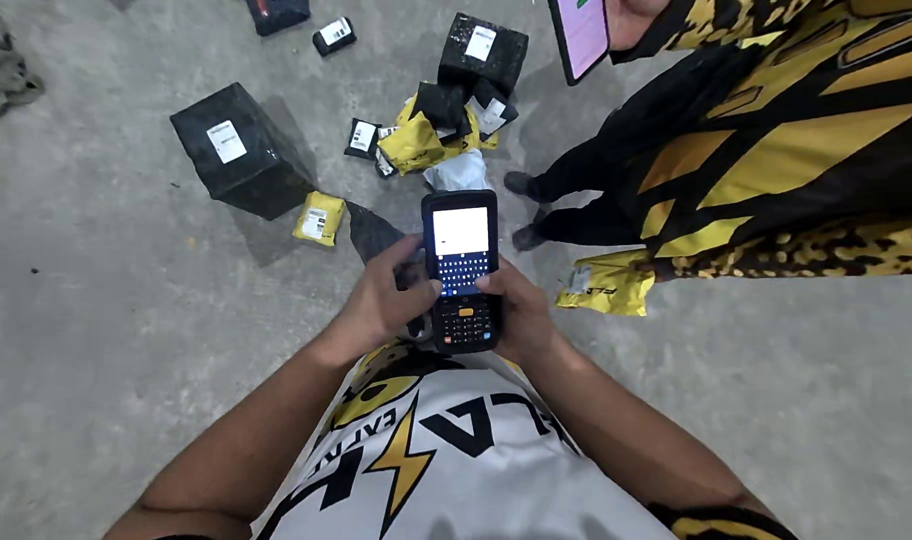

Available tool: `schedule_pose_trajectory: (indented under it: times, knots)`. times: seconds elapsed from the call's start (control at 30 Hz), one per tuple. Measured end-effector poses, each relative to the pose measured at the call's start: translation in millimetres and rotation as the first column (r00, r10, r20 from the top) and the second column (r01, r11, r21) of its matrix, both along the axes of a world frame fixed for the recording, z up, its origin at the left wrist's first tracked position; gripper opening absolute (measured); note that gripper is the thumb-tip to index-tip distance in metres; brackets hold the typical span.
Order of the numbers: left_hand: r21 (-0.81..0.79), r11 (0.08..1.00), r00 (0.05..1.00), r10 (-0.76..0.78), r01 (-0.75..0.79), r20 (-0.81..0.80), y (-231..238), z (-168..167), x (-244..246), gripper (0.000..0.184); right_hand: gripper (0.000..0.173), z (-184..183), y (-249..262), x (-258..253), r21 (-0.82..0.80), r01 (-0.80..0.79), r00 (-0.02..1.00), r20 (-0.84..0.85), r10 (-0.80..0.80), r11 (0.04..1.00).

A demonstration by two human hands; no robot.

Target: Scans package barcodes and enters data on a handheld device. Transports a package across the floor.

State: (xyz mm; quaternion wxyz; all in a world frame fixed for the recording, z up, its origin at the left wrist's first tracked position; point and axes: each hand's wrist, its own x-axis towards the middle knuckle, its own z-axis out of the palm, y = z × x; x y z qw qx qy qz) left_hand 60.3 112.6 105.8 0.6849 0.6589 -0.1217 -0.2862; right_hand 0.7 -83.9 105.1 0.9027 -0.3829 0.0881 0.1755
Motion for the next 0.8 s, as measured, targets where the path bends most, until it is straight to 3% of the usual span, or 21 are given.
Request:
schedule_pose_trajectory:
  times: [0.2,0.4,0.8]
  knots:
    - [0.144,0.99,1.0,-0.006,0.009,-0.016,-4.7,10.4,4.8,0.056,0.038,-2.2,-1.2,4.0,-0.05,0.016,1.0,-0.014,-0.017,0.999]
    - [-0.01,0.999,0.999,-0.039,0.039,-0.03,0.0,-2.4,8.1,0.052,0.038,-7.5,-0.5,5.5,-0.003,0.001,1.0,0.007,-0.001,1.0]
    - [0.062,0.998,1.0,0.001,0.001,-0.024,-4.9,1.0,4.8,0.049,0.038,-10.3,-0.2,5.4,-0.073,0.017,0.999,0.036,-0.014,0.997]
